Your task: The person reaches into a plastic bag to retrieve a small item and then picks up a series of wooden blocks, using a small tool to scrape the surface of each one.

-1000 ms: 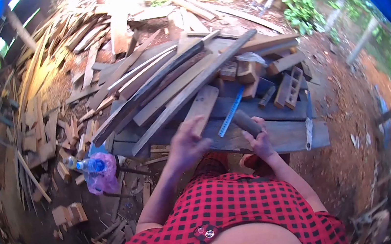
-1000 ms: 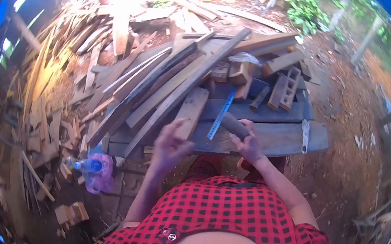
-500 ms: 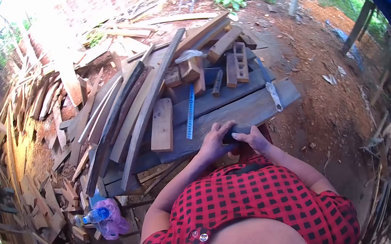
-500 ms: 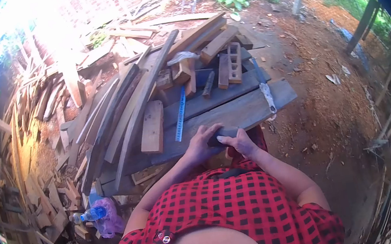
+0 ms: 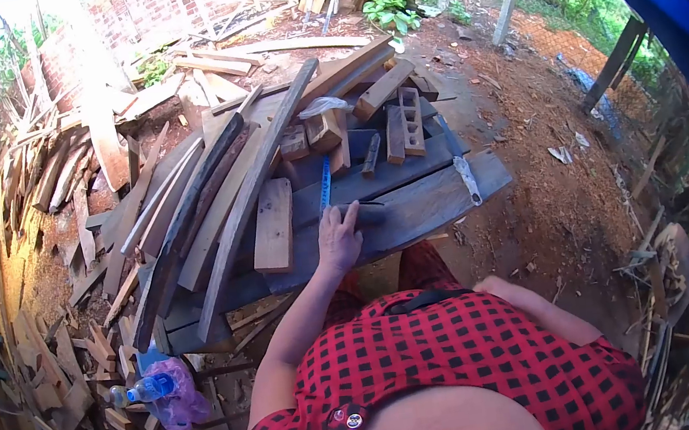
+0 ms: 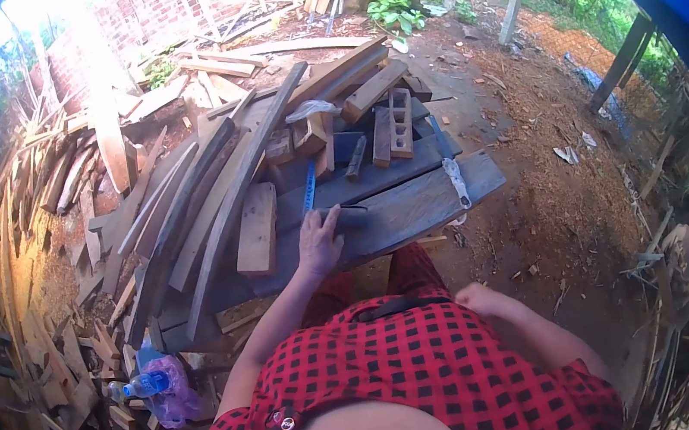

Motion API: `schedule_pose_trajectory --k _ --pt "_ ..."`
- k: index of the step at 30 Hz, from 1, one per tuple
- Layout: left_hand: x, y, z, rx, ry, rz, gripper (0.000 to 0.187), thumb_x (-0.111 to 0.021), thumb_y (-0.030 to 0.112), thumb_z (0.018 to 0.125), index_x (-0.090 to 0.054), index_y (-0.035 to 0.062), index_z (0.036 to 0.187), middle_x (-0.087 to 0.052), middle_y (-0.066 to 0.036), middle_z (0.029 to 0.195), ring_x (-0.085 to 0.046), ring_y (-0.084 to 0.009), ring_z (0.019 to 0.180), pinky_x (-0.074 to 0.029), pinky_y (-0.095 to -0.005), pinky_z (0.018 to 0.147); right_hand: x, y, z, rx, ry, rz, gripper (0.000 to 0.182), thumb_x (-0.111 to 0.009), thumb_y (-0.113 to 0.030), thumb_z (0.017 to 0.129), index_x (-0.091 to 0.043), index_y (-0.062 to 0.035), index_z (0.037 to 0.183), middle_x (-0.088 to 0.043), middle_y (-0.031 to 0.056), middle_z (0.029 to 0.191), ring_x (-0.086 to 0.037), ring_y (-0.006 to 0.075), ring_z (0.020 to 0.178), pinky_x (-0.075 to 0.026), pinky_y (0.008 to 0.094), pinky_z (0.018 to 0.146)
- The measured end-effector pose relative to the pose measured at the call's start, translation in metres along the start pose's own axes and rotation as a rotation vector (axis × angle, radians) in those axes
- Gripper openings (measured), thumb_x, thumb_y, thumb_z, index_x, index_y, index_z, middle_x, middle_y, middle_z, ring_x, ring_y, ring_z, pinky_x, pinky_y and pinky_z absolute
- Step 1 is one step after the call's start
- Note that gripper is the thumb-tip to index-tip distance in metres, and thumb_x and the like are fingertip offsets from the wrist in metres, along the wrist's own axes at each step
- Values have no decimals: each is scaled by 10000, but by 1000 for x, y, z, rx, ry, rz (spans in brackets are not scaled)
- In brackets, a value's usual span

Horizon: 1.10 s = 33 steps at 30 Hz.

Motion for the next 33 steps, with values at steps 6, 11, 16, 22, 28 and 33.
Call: schedule_pose_trajectory --k 6,11,16,22,28,33 --pt "15 17 -6 121 -52 112 713 -694 220 738 -410 188 1391 -352 -306 1349 -209 -500 1331 -165 -558 1100 -15 -70 -89 -479 -14 514 225 -677 -194 833 -702 -20 973 -672 22 878 -564 119 761 -486 310 691" --pt "46 36 -9 15 104 -184 689 -706 180 735 -426 150 1364 -388 -241 1337 -342 -423 1280 -310 -481 1052 -35 -45 -66 -220 -91 968 221 -633 -57 856 -654 8 1066 -667 79 1021 -611 156 900 -509 304 818" --pt "32 81 -23 -125 -508 -768 516 -694 220 806 -522 61 1266 -570 -178 1162 -527 -303 1151 -417 -381 979 -34 -29 -64 -277 15 1066 149 -635 -14 836 -664 11 981 -678 80 948 -635 169 881 -526 317 805" --pt "-70 124 -36 -364 -1350 -927 626 -488 495 931 -493 -17 1292 -557 -190 1263 -529 -281 1161 -420 -382 961 -30 -65 -76 -251 27 741 107 -627 -31 842 -654 10 936 -672 56 904 -614 141 847 -511 301 796" --pt "-71 165 -28 -568 -1394 -612 450 -594 391 855 -643 0 1073 -680 -161 981 -623 -222 936 -473 -375 830 -22 -87 -106 -219 150 493 77 -618 -48 848 -644 10 892 -666 31 861 -593 112 813 -496 285 787" --pt "-33 188 -17 -623 -1316 -704 333 -653 279 784 -670 -3 960 -682 -100 817 -623 -172 787 -490 -353 706 -3 -30 -98 -105 -25 846 87 -692 -16 761 -656 0 838 -675 72 804 -635 130 733 -510 270 643"
Point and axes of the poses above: each hand's wrist, its own z-axis towards the middle knuckle, its own x-axis out of the back of the hand, y = z × x, the point moved 4 cm from there along z, towards the middle knuckle
